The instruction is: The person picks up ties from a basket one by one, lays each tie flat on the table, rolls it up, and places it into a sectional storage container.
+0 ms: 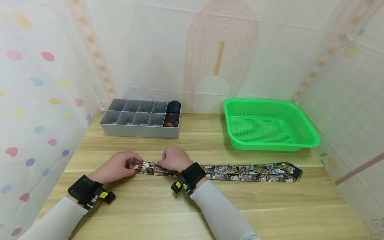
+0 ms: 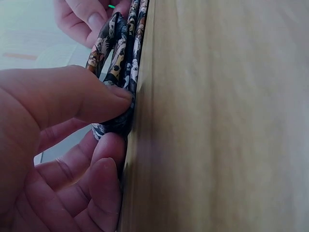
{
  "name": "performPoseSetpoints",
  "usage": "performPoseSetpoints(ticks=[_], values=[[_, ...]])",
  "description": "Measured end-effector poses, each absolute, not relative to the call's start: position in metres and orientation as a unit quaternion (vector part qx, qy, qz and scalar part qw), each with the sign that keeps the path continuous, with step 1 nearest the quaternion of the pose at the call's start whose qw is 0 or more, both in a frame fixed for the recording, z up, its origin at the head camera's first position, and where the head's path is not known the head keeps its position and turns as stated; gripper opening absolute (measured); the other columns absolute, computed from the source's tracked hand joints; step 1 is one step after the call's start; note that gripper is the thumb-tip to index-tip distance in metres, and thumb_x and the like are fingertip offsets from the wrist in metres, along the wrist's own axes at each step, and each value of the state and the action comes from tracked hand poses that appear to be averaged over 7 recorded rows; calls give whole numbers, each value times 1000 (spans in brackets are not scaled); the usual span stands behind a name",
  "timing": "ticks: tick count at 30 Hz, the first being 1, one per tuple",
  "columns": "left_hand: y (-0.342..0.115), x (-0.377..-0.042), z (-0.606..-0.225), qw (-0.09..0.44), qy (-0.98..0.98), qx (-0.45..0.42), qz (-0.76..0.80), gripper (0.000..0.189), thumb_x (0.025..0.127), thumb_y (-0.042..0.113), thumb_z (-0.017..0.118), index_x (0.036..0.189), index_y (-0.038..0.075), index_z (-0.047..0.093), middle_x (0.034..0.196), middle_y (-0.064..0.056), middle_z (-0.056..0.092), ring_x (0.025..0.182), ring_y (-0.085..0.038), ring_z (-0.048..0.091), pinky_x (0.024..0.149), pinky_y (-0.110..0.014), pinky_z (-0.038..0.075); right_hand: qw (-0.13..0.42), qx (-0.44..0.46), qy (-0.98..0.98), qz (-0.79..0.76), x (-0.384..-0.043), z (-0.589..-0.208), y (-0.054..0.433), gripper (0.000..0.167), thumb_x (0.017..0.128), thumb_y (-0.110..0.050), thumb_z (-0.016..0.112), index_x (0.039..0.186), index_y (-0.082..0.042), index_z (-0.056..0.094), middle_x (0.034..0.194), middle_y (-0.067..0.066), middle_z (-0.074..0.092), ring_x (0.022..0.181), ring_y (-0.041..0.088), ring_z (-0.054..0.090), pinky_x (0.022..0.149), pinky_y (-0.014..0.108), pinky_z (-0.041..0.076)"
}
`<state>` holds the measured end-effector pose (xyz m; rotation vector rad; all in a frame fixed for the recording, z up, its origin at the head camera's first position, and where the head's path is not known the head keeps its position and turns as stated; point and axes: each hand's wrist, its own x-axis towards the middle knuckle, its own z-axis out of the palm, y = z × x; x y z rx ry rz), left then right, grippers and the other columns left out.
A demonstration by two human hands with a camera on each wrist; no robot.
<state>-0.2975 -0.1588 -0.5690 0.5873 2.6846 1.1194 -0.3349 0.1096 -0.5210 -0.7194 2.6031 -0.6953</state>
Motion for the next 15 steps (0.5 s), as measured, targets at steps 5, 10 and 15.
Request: performPoseSetpoints(ticks=[5, 10, 15], values=[[-157, -298, -568, 90, 901, 196, 377, 38, 85, 1, 81, 120, 15, 75, 83, 4, 61, 71, -10, 55, 68, -25, 47, 183, -248, 917, -254, -336, -519, 113, 46, 97, -28, 74, 59, -22, 49, 55, -11, 40, 50, 9, 38, 62, 22, 37], [-158, -298, -567, 92, 900, 198, 378, 37, 86, 2, 81, 121, 15, 74, 85, 4, 61, 72, -10, 55, 69, -25, 47, 142, -242, 938, -203, -334, -515, 116, 48, 93, -24, 75, 56, -22, 45, 54, -11, 34, 50, 9, 32, 58, 23, 32], [-159, -297, -566, 94, 901, 195, 377, 38, 85, 1, 81, 120, 15, 74, 86, 4, 62, 73, -10, 55, 69, -25, 48, 153, -247, 943, -164, -335, -513, 116, 60, 94, -28, 76, 49, -24, 37, 49, -12, 24, 47, 8, 24, 57, 23, 30]])
